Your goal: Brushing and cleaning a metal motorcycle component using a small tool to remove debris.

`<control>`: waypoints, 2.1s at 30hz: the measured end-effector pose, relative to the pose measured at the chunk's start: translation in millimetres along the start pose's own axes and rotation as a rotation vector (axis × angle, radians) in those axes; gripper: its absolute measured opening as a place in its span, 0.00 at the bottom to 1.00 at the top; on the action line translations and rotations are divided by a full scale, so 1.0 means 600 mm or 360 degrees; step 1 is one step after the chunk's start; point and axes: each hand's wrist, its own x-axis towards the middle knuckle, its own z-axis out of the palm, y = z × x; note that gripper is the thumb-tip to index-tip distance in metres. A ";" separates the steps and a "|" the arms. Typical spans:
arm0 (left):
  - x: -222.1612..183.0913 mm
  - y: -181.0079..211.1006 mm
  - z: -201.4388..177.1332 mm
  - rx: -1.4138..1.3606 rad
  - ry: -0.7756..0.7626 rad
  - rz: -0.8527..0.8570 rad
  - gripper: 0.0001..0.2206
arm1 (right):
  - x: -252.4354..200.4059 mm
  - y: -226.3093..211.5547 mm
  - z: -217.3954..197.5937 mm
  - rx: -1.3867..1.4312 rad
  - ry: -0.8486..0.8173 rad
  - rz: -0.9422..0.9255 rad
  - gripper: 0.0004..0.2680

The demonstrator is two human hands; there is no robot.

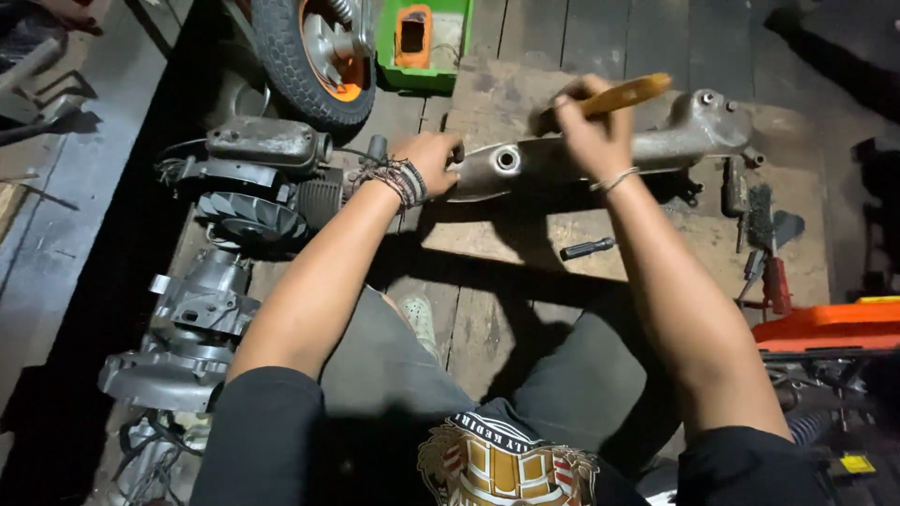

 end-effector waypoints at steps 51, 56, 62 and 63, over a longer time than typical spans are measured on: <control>0.044 0.014 0.041 -0.0090 0.0056 0.0086 0.35 | -0.036 -0.036 0.021 0.0053 -0.0576 0.0096 0.04; 0.031 0.077 -0.024 -0.0102 0.0061 0.0123 0.39 | -0.016 -0.007 -0.080 -0.0151 -0.0226 0.0371 0.07; 0.097 0.098 0.024 -0.0359 0.0290 0.0459 0.25 | -0.053 -0.017 -0.057 -0.0200 -0.0458 0.0293 0.05; 0.111 0.104 0.030 -0.0347 0.0406 0.0570 0.21 | -0.056 -0.030 -0.048 0.0048 -0.0569 0.0439 0.04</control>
